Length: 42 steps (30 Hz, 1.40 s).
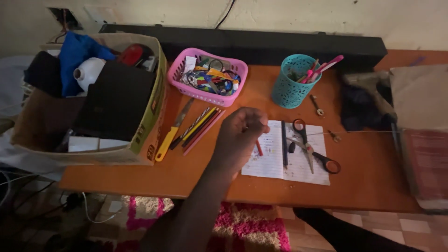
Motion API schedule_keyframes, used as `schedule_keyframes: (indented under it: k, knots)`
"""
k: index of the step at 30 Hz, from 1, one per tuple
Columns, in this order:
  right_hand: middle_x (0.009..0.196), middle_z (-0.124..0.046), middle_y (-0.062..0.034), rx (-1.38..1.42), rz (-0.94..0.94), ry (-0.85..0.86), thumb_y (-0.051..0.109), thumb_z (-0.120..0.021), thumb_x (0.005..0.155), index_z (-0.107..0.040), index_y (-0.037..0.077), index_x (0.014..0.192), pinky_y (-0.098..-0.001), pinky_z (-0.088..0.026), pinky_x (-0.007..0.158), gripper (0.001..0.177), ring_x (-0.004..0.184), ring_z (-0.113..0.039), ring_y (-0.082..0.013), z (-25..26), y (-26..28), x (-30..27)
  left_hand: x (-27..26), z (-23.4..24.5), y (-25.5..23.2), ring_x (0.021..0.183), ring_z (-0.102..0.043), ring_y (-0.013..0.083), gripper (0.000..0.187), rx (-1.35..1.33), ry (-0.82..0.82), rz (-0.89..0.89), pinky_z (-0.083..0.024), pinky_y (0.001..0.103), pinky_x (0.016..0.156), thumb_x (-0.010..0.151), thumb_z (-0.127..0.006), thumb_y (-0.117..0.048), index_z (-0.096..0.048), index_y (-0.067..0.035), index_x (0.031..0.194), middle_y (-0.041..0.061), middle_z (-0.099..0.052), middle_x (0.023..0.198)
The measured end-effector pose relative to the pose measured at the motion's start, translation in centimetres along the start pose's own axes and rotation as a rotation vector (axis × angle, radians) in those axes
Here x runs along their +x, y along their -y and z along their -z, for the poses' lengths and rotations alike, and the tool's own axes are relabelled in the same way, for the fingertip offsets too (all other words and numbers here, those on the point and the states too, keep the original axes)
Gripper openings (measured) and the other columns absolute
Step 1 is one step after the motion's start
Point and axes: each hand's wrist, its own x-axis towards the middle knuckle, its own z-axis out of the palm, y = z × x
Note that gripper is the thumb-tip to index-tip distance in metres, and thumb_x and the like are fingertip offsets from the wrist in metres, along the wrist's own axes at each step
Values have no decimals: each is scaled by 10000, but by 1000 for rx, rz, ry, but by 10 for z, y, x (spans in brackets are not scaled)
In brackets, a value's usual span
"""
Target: Taking apart and performing maintenance on a felt-tip marker using scissors and a small tool.
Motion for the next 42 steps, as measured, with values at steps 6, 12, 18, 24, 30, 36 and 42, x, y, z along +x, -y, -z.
schedule_keyframes:
  k: [6, 12, 18, 24, 30, 36, 42]
  knots:
    - [953, -658, -125, 365, -237, -67, -2, -779, 934, -380, 52, 1247, -376, -610, 757, 510, 872, -736, -235, -77, 15, -46, 1, 5, 5, 800, -603, 95, 157, -18, -104, 77, -485, 261, 714, 957, -699, -184, -635, -57, 1022, 40, -679, 904]
    - [1011, -672, -166, 608, -394, -104, -79, -758, 967, -341, 2, 1328, -343, -637, 774, 558, 908, -747, -222, -109, 25, -58, 6, -5, 20, 795, -601, 112, 209, -44, -2, 42, -478, 271, 701, 992, -674, -190, -647, -11, 1096, 52, -702, 935]
    - [1103, -621, -180, 682, -381, -109, -88, -730, 1033, -321, -9, 1350, -316, -654, 773, 523, 934, -750, -216, -117, 21, -55, -3, -8, 46, 911, -659, 106, 253, 53, 53, 69, -513, 266, 815, 1017, -642, -126, -678, 41, 1204, 75, -732, 990]
    - [1196, -461, -245, 427, -379, -168, -118, -751, 947, -342, -29, 1287, -391, -623, 816, 539, 1013, -686, -324, -107, 25, -49, -7, -20, 38, 969, -674, 99, 253, 54, 130, 96, -531, 273, 899, 993, -660, -90, -687, 62, 1193, 76, -749, 1043]
    - [1223, -590, -175, 807, -624, -240, -45, -681, 1077, -291, 9, 1337, -357, -656, 885, 472, 1101, -755, -244, -104, 14, -53, -11, -24, 36, 928, -704, 137, 234, 32, 114, 147, -571, 280, 844, 936, -717, -22, -684, 83, 1142, 113, -751, 1013]
    - [1074, -680, -184, 1146, -950, -263, 78, -638, 1072, -388, -16, 1295, -383, -653, 725, 348, 863, -737, -235, -106, 8, -49, -14, -32, 15, 928, -720, 131, 212, 103, 96, 70, -590, 283, 845, 936, -721, -41, -693, 63, 1119, 100, -764, 999]
    - [1055, -694, -163, 1298, -1025, -287, 99, -659, 1031, -438, 39, 1274, -378, -635, 679, 334, 805, -725, -218, -108, 10, -46, -21, -43, -7, 829, -689, 87, 193, 362, 19, -80, -576, 258, 771, 922, -769, -119, -729, 24, 1046, 67, -755, 904]
